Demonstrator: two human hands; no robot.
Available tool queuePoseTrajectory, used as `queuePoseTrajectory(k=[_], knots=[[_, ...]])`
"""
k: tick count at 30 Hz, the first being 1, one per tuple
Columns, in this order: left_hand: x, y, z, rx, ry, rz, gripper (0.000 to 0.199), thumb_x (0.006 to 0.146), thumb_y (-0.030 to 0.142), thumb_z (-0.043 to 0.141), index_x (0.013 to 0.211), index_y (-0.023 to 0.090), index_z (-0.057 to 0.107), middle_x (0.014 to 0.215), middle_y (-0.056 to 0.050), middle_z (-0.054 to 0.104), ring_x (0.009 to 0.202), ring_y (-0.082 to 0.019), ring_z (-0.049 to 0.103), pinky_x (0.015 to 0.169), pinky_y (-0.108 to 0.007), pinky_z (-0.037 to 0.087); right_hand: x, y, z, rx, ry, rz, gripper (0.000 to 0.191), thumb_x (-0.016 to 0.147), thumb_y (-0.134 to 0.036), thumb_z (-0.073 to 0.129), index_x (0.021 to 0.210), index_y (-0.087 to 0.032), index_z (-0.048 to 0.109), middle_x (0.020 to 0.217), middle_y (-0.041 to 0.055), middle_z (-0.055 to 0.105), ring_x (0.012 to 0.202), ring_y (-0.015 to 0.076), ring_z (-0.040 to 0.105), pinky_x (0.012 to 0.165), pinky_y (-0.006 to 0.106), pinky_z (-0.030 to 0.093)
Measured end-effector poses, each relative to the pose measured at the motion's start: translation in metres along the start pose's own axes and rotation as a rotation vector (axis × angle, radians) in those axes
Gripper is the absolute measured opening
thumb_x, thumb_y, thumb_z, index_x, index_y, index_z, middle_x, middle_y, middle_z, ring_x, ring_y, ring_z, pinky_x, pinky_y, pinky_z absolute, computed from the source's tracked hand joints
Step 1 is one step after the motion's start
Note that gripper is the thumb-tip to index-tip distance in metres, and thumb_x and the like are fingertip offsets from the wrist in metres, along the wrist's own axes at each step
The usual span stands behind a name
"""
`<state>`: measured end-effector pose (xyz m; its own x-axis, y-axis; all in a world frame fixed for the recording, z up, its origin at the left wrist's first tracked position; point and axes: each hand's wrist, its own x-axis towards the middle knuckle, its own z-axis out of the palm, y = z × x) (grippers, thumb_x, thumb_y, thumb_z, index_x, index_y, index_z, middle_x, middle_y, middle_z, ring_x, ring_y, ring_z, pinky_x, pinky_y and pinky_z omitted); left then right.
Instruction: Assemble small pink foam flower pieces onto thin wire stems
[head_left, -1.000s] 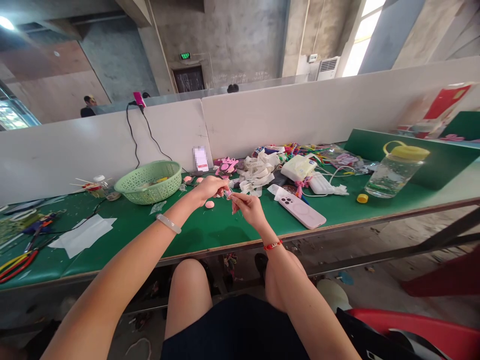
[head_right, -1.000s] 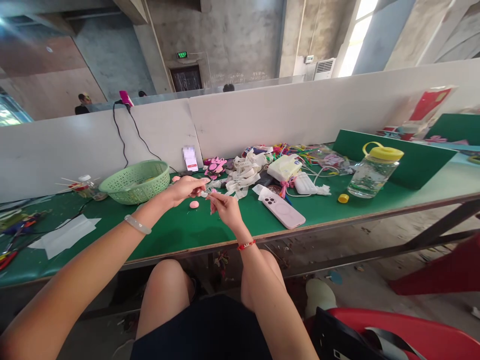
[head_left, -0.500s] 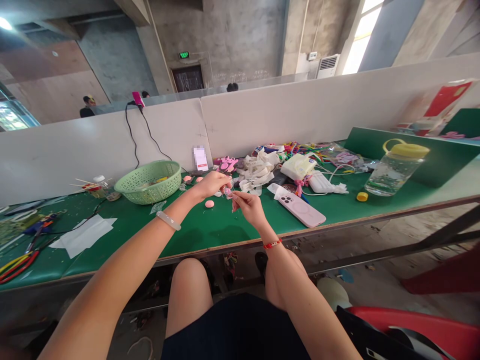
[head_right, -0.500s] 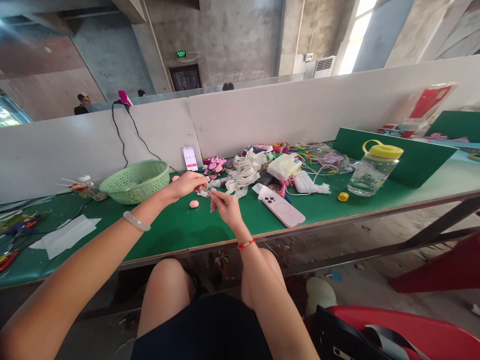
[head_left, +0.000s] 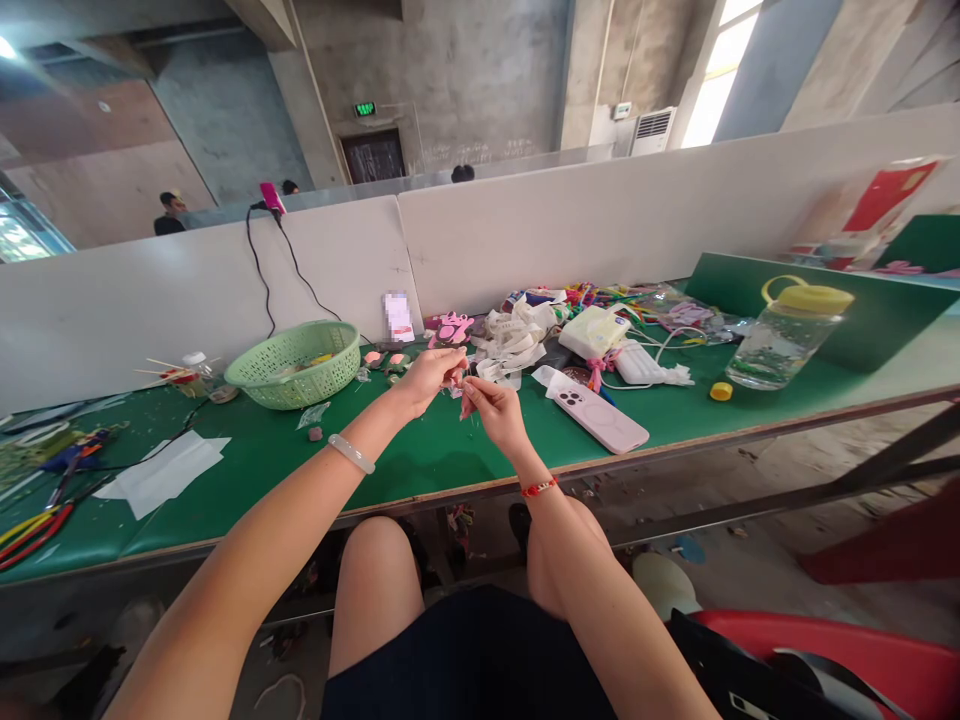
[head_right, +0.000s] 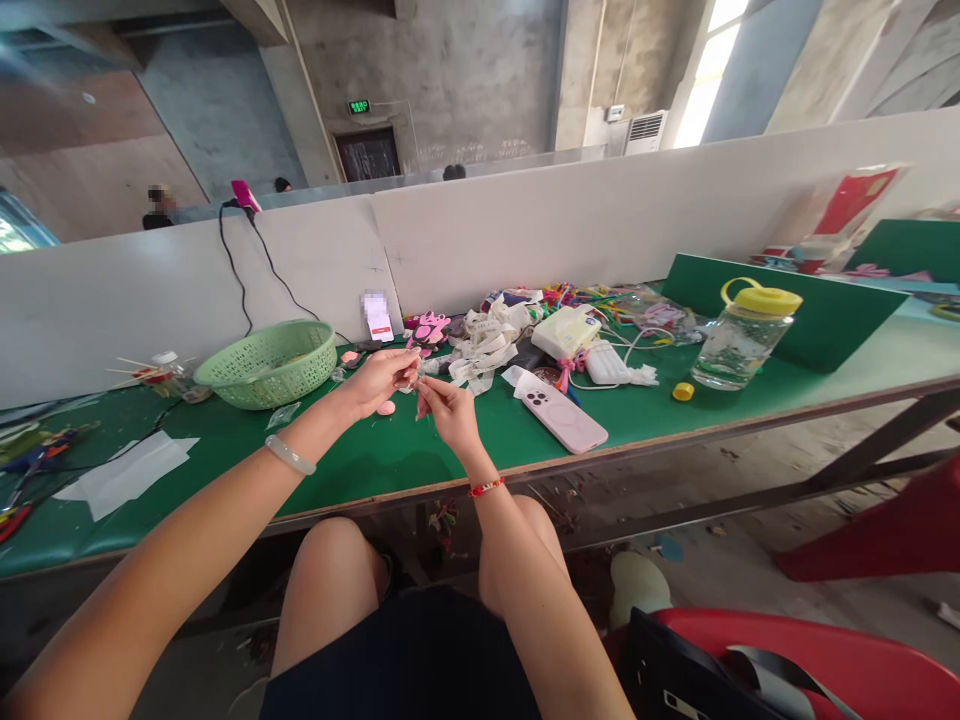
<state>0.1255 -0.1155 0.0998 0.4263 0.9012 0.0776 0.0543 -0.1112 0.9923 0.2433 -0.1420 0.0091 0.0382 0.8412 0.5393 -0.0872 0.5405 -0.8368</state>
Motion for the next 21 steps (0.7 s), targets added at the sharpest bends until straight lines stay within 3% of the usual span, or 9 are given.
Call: queuePoseTrajectory(k=[4, 11, 17, 21], knots=[[-0.002, -0.002, 0.001, -0.083, -0.025, 0.02, 0.032, 0.09, 0.028, 0.059, 0.062, 0.015, 0.051, 0.059, 0.003, 0.043, 0.055, -0.008, 0.04, 0.053, -0.022, 0.03, 0.0, -0.002, -0.001, 0.018, 0.018, -0.017, 0.047, 0.084, -0.064, 0.059, 0.063, -0.021, 0.059, 0.056, 0.0006, 0.056, 0.052, 0.0144, 0.055, 0.056, 0.029, 0.051], [-0.005, -0.006, -0.019, -0.03, -0.172, 0.013, 0.03, 0.087, 0.034, 0.06, 0.064, 0.016, 0.055, 0.061, 0.001, 0.047, 0.06, -0.01, 0.047, 0.057, -0.024, 0.036, -0.003, -0.005, -0.002, 0.093, -0.075, 0.022, 0.043, 0.081, -0.061, 0.064, 0.066, -0.02, 0.063, 0.055, -0.0005, 0.057, 0.05, 0.0136, 0.055, 0.055, 0.029, 0.051], [-0.007, -0.016, -0.025, -0.326, -0.286, -0.078, 0.025, 0.085, 0.031, 0.066, 0.068, 0.016, 0.056, 0.064, 0.001, 0.05, 0.06, -0.01, 0.048, 0.058, -0.022, 0.042, -0.004, -0.009, -0.002, 0.24, -0.163, 0.081, 0.038, 0.08, -0.054, 0.071, 0.068, -0.018, 0.067, 0.054, -0.0024, 0.057, 0.048, 0.0111, 0.054, 0.053, 0.026, 0.048], [-0.01, -0.023, -0.026, -0.5, -0.358, -0.165, 0.02, 0.084, 0.031, 0.069, 0.084, 0.012, 0.067, 0.073, -0.002, 0.059, 0.062, -0.01, 0.054, 0.066, -0.026, 0.049, -0.005, -0.012, -0.003, 0.391, -0.251, 0.132, 0.032, 0.079, -0.048, 0.074, 0.074, -0.016, 0.07, 0.051, -0.0032, 0.056, 0.045, 0.0101, 0.051, 0.049, 0.024, 0.045]])
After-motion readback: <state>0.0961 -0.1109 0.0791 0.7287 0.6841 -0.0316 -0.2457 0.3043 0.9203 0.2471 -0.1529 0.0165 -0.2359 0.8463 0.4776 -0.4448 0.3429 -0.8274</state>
